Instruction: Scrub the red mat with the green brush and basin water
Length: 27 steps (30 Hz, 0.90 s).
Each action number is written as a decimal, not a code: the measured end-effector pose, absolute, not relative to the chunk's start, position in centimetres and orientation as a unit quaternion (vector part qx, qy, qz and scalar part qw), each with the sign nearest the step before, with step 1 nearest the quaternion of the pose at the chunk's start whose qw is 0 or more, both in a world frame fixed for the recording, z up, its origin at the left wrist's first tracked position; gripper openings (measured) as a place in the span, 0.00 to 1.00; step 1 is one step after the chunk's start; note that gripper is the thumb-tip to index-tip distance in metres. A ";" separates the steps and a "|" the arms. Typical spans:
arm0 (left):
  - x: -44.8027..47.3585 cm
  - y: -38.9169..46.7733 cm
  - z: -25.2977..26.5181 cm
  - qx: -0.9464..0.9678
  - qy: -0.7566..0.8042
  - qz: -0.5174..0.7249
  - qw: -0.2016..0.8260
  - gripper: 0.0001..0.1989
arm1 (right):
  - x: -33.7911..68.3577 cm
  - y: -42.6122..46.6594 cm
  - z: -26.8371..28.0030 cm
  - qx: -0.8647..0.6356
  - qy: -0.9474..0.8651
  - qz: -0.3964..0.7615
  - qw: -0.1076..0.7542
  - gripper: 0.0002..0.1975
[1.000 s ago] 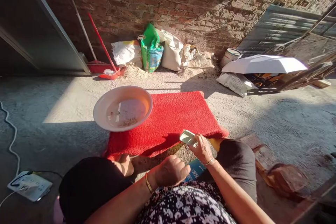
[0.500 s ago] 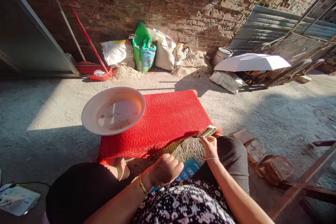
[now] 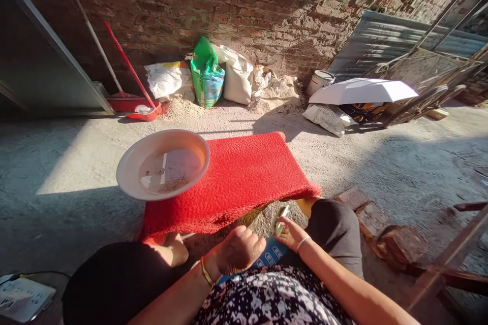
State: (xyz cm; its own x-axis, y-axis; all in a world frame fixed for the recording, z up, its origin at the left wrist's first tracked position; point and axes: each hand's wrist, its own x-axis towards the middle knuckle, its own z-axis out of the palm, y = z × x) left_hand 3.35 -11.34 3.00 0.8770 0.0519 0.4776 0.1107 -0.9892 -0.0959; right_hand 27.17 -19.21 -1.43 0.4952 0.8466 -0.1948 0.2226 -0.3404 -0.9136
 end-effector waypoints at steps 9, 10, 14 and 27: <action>2.3 -12.3 4.8 -0.958 -0.022 -0.274 0.082 0.06 | 23.3 -15.8 3.8 -0.628 -0.499 0.442 0.402 0.26; 2.3 -12.3 4.8 -0.955 -0.023 -0.283 0.081 0.06 | 22.6 -14.0 4.2 -0.639 -0.541 0.396 0.378 0.25; 2.1 -12.0 5.0 -0.954 -0.032 -0.285 0.085 0.04 | 18.2 -7.3 4.8 -0.658 -0.696 0.166 0.236 0.21; 1.9 -12.0 5.7 -0.963 -0.040 -0.250 0.091 0.04 | 35.3 -7.3 4.5 -0.858 -0.490 0.004 0.153 0.23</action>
State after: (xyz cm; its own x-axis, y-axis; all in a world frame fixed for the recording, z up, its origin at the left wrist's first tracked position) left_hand 1.89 -11.95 5.72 0.8723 0.0309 0.4880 0.1217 -0.9803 -0.1555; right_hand 35.28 -7.30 4.55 0.5203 0.8419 0.1434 0.8395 -0.4735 -0.2665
